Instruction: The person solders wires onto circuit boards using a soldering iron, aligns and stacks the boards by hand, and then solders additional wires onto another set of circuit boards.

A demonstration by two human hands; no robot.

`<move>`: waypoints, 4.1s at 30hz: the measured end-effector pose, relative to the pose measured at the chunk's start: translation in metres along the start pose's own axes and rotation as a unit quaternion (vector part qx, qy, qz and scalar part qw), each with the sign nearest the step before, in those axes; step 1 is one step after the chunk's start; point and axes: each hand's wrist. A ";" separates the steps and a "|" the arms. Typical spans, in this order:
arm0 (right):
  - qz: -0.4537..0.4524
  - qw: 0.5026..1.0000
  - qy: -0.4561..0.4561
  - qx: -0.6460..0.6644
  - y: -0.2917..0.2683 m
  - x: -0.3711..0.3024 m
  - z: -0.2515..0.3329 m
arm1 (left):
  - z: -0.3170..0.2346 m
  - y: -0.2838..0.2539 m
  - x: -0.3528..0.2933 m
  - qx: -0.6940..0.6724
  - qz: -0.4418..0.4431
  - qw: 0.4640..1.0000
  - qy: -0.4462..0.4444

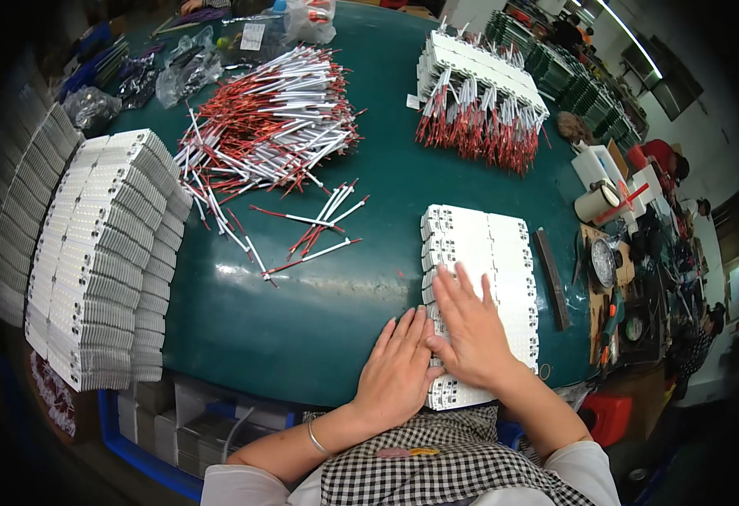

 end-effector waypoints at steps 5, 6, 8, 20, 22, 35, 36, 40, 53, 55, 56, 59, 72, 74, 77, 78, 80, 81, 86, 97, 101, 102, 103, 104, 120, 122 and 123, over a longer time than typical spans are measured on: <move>0.026 1.000 -0.001 0.000 0.003 -0.003 -0.006 | -0.005 -0.002 0.000 0.007 -0.014 1.000 -0.011; 0.026 1.000 -0.009 0.004 0.004 -0.003 -0.006 | -0.004 -0.001 0.000 0.013 -0.015 1.000 -0.007; 0.029 0.999 -0.018 0.008 0.004 -0.003 -0.007 | -0.004 0.000 0.000 0.018 -0.018 1.000 -0.005; 0.030 0.999 -0.026 0.005 -0.001 -0.006 -0.002 | -0.003 -0.001 0.003 -0.004 -0.044 0.999 -0.018; 0.036 0.999 -0.031 -0.007 0.004 -0.006 -0.007 | -0.004 -0.001 0.003 -0.003 -0.046 0.999 -0.013; 0.041 0.998 -0.053 0.003 0.004 -0.015 0.000 | -0.003 0.000 0.001 0.005 -0.059 0.998 -0.003; 0.049 0.997 -0.053 -0.005 0.003 -0.014 -0.002 | -0.002 0.001 0.001 0.010 -0.060 0.998 -0.001; 0.047 0.997 -0.056 -0.013 0.004 -0.019 -0.012 | -0.003 0.002 0.002 0.021 -0.057 0.998 -0.001; 0.067 0.996 -0.053 -0.029 0.000 -0.020 -0.006 | 0.003 0.002 -0.002 0.001 -0.082 0.997 -0.003; 0.061 0.996 -0.048 -0.034 0.001 -0.023 -0.005 | -0.001 0.001 -0.004 0.006 -0.073 0.997 -0.001; 0.066 0.996 -0.051 -0.031 0.007 -0.021 -0.006 | -0.001 0.002 -0.005 0.006 -0.072 0.997 -0.001; 0.078 0.994 -0.062 -0.035 0.005 -0.022 -0.003 | 0.000 0.003 -0.004 0.027 -0.050 0.998 0.002; 0.086 0.990 -0.109 -0.011 0.001 -0.019 -0.014 | 0.002 0.004 -0.003 0.074 -0.067 0.995 -0.002; 0.088 0.990 -0.108 -0.023 0.000 -0.025 -0.013 | 0.000 0.006 -0.003 0.080 -0.081 0.993 -0.006; 0.096 0.991 -0.078 -0.056 0.001 -0.026 -0.009 | -0.002 0.008 -0.002 0.069 -0.082 0.994 0.008; 0.091 0.991 -0.080 -0.055 -0.002 -0.025 -0.008 | -0.003 0.008 -0.004 0.044 -0.086 0.995 0.025; 0.060 0.995 -0.051 -0.060 -0.005 -0.020 -0.008 | -0.002 0.006 -0.006 0.025 -0.078 0.995 0.052; 0.068 0.995 -0.055 -0.055 0.002 -0.018 -0.013 | -0.001 0.008 -0.006 0.039 -0.058 0.996 0.049; 0.071 0.996 -0.043 -0.026 0.000 -0.023 -0.015 | -0.001 0.014 -0.005 0.057 -0.063 0.995 0.043; 0.081 0.994 -0.058 -0.039 -0.007 -0.024 -0.022 | 0.001 0.010 -0.002 0.138 -0.062 0.988 0.039; 0.075 0.995 -0.058 -0.044 -0.005 -0.025 -0.026 | -0.003 0.009 -0.002 0.141 -0.061 0.988 0.033; 0.076 0.994 -0.048 -0.066 -0.007 -0.027 -0.023 | -0.002 0.008 -0.004 0.150 -0.054 0.986 0.042; 0.076 0.993 -0.039 -0.087 -0.009 -0.026 -0.021 | 0.000 0.009 -0.004 0.127 -0.067 0.989 0.045; 0.074 0.992 -0.043 -0.088 -0.010 -0.021 -0.019 | 0.002 0.007 -0.003 0.130 -0.069 0.988 0.043; 0.071 0.991 -0.108 -0.032 0.008 -0.020 -0.016 | 0.000 0.006 -0.005 0.084 -0.062 0.994 0.038; 0.070 0.991 -0.110 -0.031 0.007 -0.019 -0.013 | 0.001 0.006 -0.003 0.084 -0.068 0.993 0.047; 0.064 0.992 -0.108 -0.024 0.008 -0.020 -0.012 | 0.001 0.006 -0.002 0.081 -0.065 0.994 0.044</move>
Point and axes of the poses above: each hand's wrist, its own x-axis towards the middle knuckle, its own y-axis out of the palm, z = x × y, and after that the axes turned 9 degrees about z, right-handed
